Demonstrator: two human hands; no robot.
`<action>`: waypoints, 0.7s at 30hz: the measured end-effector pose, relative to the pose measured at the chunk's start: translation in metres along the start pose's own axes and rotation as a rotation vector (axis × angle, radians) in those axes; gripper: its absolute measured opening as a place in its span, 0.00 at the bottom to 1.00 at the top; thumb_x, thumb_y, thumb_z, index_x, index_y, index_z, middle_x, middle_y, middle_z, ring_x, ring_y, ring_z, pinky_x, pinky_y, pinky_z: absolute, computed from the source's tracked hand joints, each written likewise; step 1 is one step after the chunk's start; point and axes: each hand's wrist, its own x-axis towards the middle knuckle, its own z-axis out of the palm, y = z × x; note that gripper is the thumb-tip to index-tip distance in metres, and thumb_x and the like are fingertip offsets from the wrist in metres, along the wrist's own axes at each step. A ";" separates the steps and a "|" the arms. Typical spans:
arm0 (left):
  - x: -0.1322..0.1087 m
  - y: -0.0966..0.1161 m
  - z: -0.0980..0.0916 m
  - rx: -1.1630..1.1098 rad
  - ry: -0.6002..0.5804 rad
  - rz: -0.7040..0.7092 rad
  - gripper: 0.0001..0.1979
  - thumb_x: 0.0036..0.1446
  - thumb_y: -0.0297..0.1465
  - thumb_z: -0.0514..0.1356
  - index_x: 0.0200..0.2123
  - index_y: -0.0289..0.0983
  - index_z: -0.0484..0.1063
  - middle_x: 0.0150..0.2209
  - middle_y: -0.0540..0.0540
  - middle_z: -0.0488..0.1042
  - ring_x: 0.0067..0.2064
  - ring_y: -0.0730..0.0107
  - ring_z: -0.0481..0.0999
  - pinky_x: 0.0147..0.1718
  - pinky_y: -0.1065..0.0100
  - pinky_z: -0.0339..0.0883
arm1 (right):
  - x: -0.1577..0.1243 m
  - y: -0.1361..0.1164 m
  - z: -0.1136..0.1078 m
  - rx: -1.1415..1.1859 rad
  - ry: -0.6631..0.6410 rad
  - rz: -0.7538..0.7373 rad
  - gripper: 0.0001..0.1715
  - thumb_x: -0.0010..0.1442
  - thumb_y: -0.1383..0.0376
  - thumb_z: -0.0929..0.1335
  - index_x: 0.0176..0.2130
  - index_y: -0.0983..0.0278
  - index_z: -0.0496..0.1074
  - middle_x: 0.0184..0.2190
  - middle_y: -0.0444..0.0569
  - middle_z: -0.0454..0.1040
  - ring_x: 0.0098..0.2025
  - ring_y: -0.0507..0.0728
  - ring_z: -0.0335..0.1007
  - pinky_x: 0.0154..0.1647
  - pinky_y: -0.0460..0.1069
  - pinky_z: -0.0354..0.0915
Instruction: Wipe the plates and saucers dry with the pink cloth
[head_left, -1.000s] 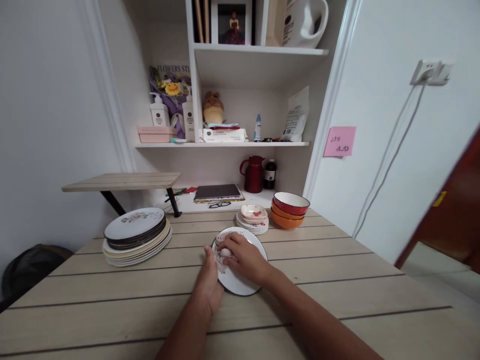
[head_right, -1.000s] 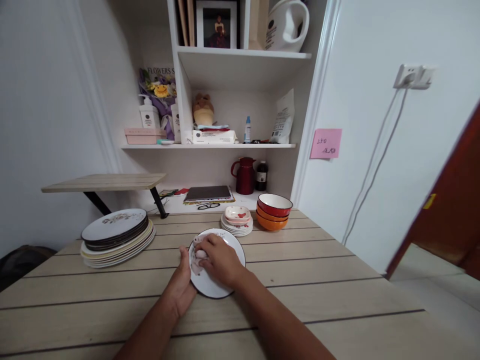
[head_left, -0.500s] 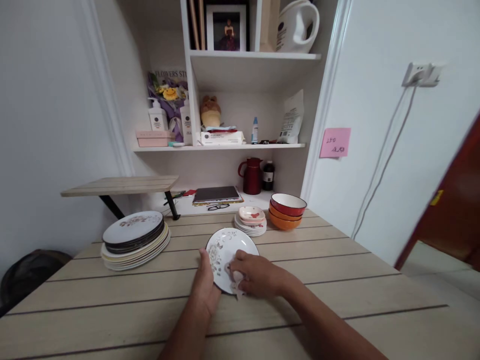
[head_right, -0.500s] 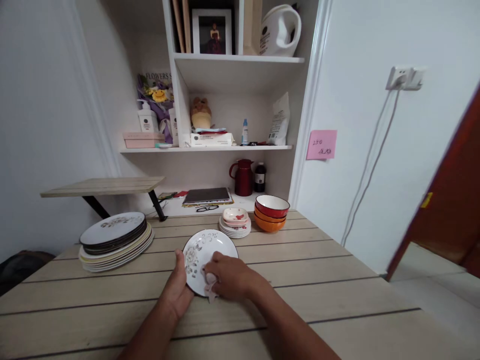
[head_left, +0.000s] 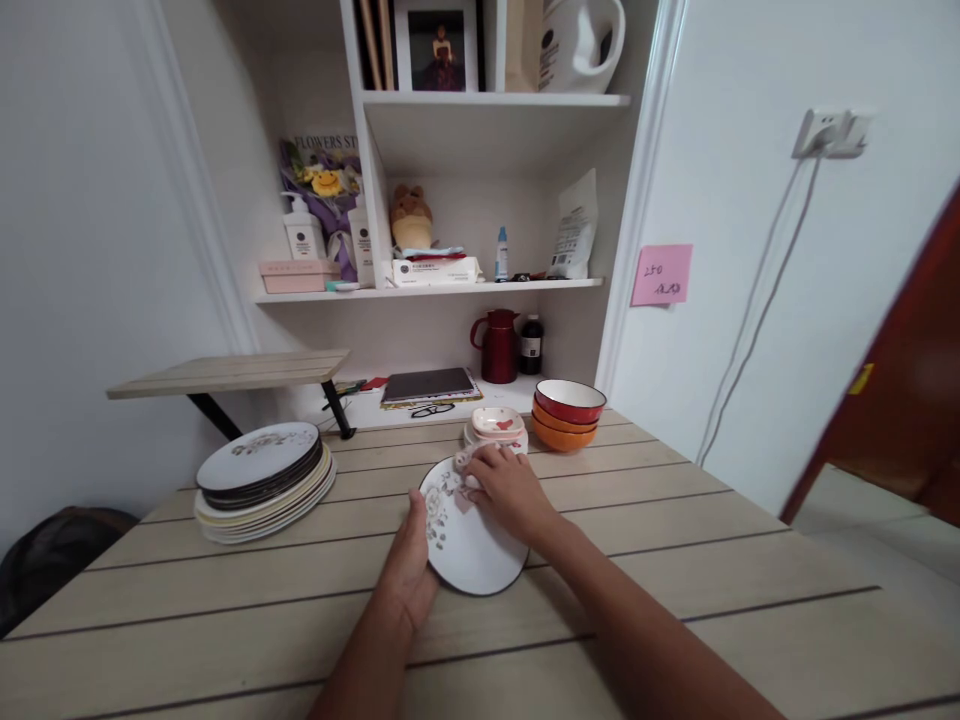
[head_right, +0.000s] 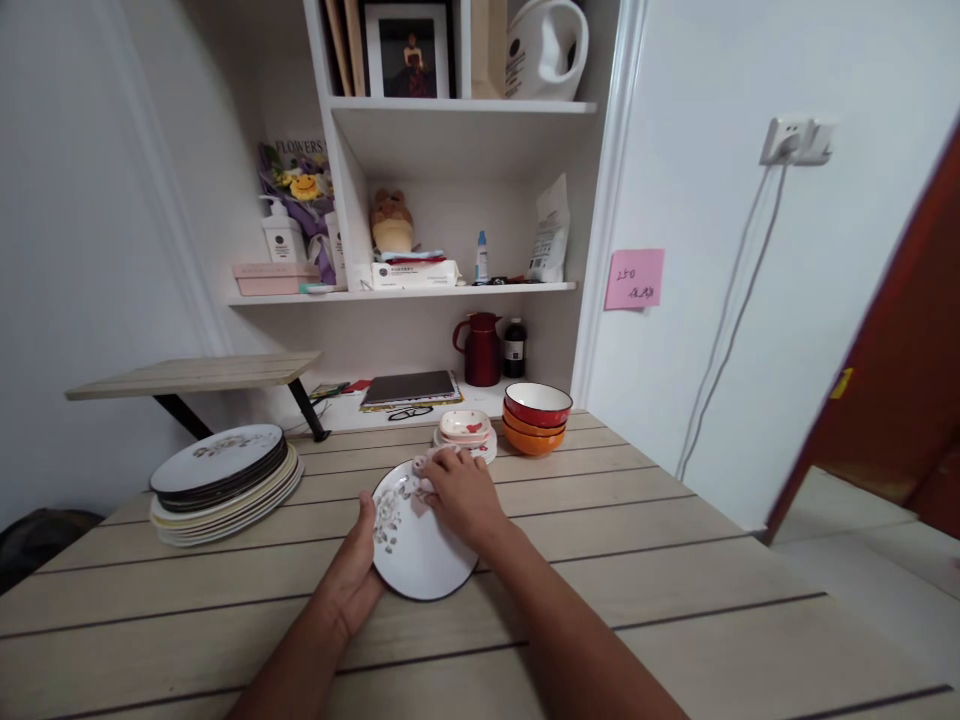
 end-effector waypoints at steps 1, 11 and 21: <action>0.000 0.000 -0.001 0.009 0.020 0.007 0.30 0.59 0.48 0.53 0.57 0.34 0.67 0.52 0.34 0.74 0.53 0.53 0.74 0.55 0.54 0.66 | -0.005 0.003 -0.003 -0.029 -0.037 0.018 0.18 0.61 0.61 0.66 0.51 0.58 0.69 0.51 0.52 0.68 0.51 0.64 0.62 0.49 0.56 0.57; 0.000 0.006 -0.004 -0.014 0.066 -0.020 0.30 0.61 0.49 0.51 0.56 0.33 0.68 0.49 0.35 0.77 0.51 0.56 0.76 0.51 0.58 0.69 | -0.027 -0.035 0.002 0.329 -0.240 -0.278 0.16 0.55 0.66 0.68 0.45 0.59 0.70 0.45 0.48 0.67 0.44 0.57 0.66 0.39 0.48 0.59; -0.002 0.001 0.000 -0.058 0.002 -0.020 0.30 0.61 0.48 0.50 0.57 0.33 0.66 0.51 0.35 0.76 0.53 0.55 0.74 0.56 0.56 0.64 | 0.004 -0.020 0.001 0.096 0.060 -0.081 0.16 0.62 0.64 0.66 0.51 0.57 0.69 0.53 0.51 0.67 0.54 0.62 0.59 0.50 0.55 0.55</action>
